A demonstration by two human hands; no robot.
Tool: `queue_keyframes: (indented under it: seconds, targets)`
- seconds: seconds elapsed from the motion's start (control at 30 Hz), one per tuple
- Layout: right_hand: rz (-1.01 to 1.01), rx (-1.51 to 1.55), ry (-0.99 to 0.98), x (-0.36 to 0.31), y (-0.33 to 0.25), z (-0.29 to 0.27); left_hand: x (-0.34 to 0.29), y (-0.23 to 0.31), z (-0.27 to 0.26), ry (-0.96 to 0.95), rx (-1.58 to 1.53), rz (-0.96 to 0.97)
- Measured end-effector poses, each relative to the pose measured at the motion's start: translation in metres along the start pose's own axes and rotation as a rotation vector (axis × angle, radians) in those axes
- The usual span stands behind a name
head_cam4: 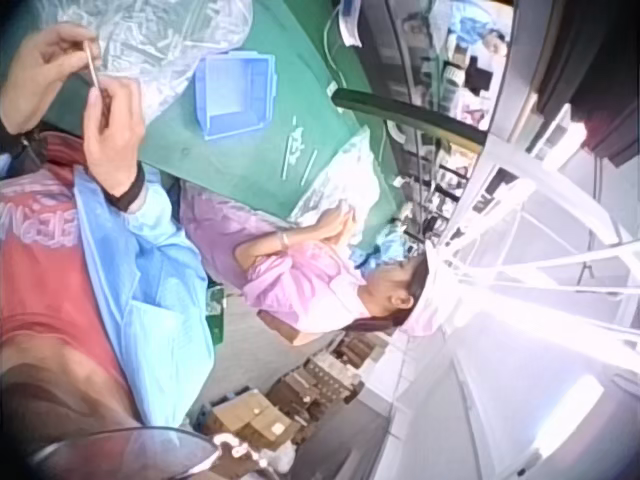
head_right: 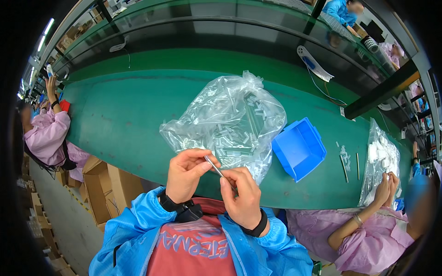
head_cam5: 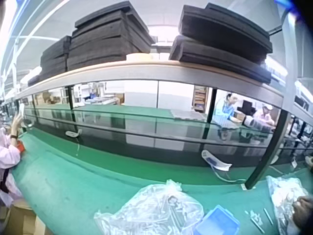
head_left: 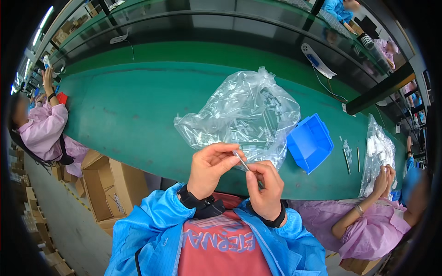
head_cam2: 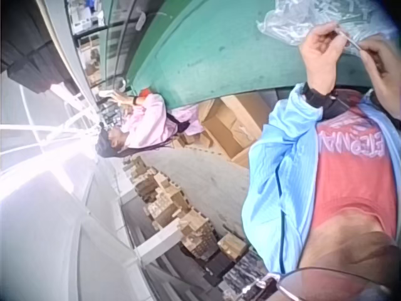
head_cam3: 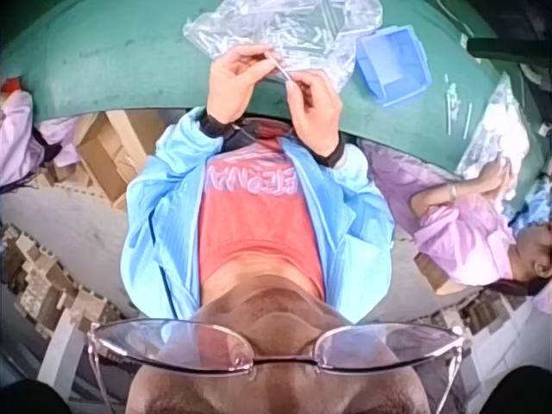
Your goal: Assembling small metal rods and plastic components at a factory workstation.
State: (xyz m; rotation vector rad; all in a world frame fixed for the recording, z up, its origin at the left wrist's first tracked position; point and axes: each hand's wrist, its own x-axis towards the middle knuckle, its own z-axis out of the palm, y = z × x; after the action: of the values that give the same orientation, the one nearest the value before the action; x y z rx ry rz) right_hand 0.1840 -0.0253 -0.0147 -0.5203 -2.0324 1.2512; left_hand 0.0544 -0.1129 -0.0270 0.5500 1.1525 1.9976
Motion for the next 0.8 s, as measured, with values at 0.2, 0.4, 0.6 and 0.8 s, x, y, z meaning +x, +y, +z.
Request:
queue_keyframes:
  seconds: [0.2,0.4,0.6,0.8]
  targets:
    - [0.036,0.060,0.023,-0.002,-0.003,0.002,-0.002,0.002,0.002,0.026,0.132,0.121]
    - [0.037,0.078,0.038,-0.005,-0.002,0.008,-0.002,-0.002,0.004,-0.011,0.178,0.227]
    - [-0.004,0.057,0.040,-0.003,-0.001,0.007,0.000,0.010,0.006,-0.042,0.117,0.015]
    - [-0.145,-0.101,0.004,0.006,-0.001,-0.001,-0.002,0.008,0.005,-0.223,0.054,-0.203]
